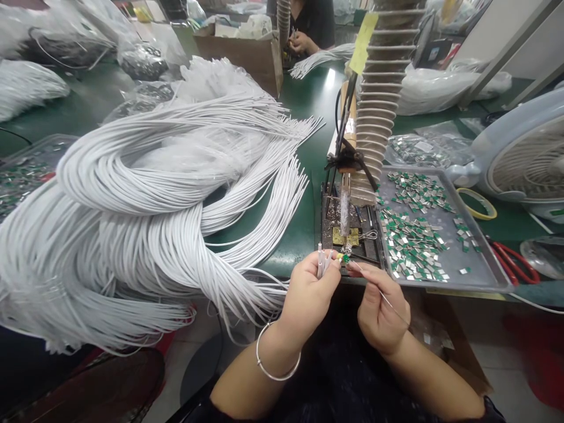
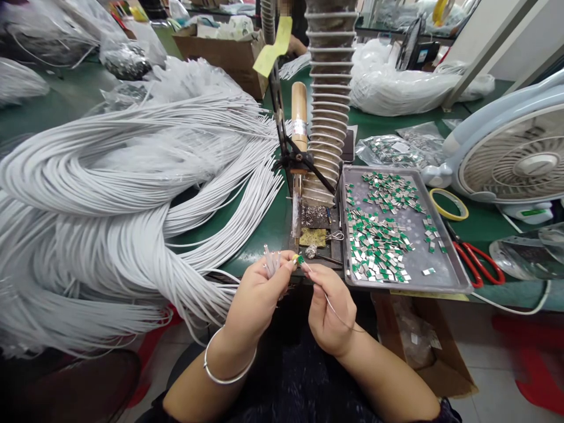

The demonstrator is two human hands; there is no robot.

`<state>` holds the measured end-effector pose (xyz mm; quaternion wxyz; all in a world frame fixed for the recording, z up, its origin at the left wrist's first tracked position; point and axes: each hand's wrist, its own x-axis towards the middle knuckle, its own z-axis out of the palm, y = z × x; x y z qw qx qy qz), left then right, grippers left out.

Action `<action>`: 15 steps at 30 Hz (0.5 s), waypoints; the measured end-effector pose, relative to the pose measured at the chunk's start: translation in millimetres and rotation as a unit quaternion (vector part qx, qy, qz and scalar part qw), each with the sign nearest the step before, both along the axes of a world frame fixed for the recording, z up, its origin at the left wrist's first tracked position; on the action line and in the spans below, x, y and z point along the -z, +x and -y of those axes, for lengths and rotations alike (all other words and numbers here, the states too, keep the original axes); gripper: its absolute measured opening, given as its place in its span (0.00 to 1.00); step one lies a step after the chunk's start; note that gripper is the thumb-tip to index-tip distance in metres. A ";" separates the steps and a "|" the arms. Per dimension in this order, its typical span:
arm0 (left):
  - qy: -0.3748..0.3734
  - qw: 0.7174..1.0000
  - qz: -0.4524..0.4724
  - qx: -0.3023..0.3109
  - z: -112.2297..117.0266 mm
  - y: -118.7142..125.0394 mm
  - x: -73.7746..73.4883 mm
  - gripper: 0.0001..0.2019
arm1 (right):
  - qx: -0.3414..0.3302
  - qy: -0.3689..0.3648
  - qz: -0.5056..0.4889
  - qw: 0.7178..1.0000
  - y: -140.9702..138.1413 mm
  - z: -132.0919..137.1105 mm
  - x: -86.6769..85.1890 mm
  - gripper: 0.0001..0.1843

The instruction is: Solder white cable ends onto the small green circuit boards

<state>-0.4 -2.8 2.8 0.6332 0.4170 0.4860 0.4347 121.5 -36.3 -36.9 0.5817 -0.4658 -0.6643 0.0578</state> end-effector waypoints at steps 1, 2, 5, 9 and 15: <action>0.001 1.000 0.001 0.001 0.1 -0.1 -0.4 0.06 | 0.000 0.001 0.011 1.000 0.4 -0.7 -1.0 0.16; 0.002 1.000 0.003 0.002 0.2 -0.1 -0.8 0.06 | 0.000 0.002 0.019 1.000 1.0 -1.4 -2.0 0.16; 0.001 1.000 0.005 0.004 0.4 -0.2 -1.7 0.06 | 0.003 0.007 0.031 0.999 3.0 -3.9 -4.0 0.15; -0.003 1.000 0.006 -0.001 -0.4 0.8 -4.0 0.06 | 0.021 0.014 0.054 0.998 3.6 -6.5 -6.7 0.15; -0.007 1.000 0.014 -0.005 -2.0 1.9 -6.2 0.04 | 0.037 0.030 0.074 0.996 1.5 -10.5 -12.7 0.14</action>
